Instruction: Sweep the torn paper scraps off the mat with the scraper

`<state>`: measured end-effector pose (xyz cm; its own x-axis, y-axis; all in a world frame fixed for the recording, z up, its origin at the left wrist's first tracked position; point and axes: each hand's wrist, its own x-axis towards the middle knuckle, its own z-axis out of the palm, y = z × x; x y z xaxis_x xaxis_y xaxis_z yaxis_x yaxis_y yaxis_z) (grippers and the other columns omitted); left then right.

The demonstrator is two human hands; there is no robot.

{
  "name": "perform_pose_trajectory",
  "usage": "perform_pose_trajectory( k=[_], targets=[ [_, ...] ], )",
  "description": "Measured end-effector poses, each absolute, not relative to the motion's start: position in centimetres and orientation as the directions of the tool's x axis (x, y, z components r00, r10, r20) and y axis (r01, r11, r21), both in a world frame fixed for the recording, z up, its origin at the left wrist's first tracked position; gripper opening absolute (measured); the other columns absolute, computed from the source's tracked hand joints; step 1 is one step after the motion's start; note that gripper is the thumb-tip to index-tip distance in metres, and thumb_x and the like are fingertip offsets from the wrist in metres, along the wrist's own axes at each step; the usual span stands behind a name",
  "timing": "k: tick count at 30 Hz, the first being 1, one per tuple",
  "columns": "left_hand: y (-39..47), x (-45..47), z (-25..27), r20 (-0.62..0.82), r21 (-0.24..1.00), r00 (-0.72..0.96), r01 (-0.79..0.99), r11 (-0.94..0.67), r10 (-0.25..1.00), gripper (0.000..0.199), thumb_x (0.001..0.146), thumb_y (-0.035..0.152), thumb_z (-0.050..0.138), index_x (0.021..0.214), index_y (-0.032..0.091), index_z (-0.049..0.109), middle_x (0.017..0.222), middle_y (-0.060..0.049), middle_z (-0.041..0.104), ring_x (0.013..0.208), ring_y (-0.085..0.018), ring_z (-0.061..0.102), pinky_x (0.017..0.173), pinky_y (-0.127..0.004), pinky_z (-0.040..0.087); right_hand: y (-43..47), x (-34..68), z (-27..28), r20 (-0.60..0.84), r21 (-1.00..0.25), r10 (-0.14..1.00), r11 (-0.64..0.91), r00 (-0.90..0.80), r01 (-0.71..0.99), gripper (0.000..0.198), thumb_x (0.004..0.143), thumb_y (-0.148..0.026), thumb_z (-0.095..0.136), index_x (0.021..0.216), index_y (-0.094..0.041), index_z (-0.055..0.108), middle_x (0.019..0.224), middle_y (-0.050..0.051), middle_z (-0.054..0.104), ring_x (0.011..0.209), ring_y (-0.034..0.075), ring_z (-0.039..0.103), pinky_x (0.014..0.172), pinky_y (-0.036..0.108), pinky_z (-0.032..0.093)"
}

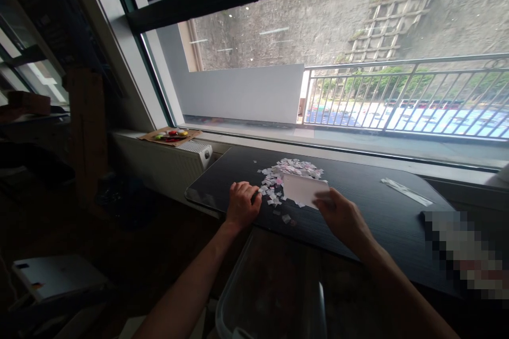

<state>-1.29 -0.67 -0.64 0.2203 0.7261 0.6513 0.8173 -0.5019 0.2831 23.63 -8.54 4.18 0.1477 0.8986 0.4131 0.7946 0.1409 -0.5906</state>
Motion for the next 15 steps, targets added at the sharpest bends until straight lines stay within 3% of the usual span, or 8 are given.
perform_pose_trajectory(
  k=[9,15],
  targets=[
    [-0.7,-1.2,-0.7,0.650,0.291,0.216,0.815,-0.501,0.729,0.016,0.085,0.025,0.053,0.094,0.021,0.067,0.094,-0.006,0.070,0.107,-0.027,0.057,0.103,-0.050,0.033,-9.2,25.2,4.1,0.398,-0.559,0.885,0.023,0.244,0.829,0.021,0.079,-0.036,0.055,0.092,-0.024,0.067,0.077,0.005,0.076,0.073,0.025,0.070,0.062,0.032,0.048],
    [-0.6,-1.3,-0.7,0.664,0.278,0.215,0.818,-0.504,0.716,0.015,0.085,0.025,0.054,0.093,0.022,0.067,0.092,-0.005,0.070,0.106,-0.026,0.057,0.102,-0.049,0.034,-9.4,24.6,4.6,0.394,-0.518,0.897,0.036,0.201,0.855,0.019,0.081,-0.032,0.053,0.092,-0.025,0.067,0.080,0.004,0.076,0.073,0.024,0.070,0.062,0.030,0.047]
  ],
)
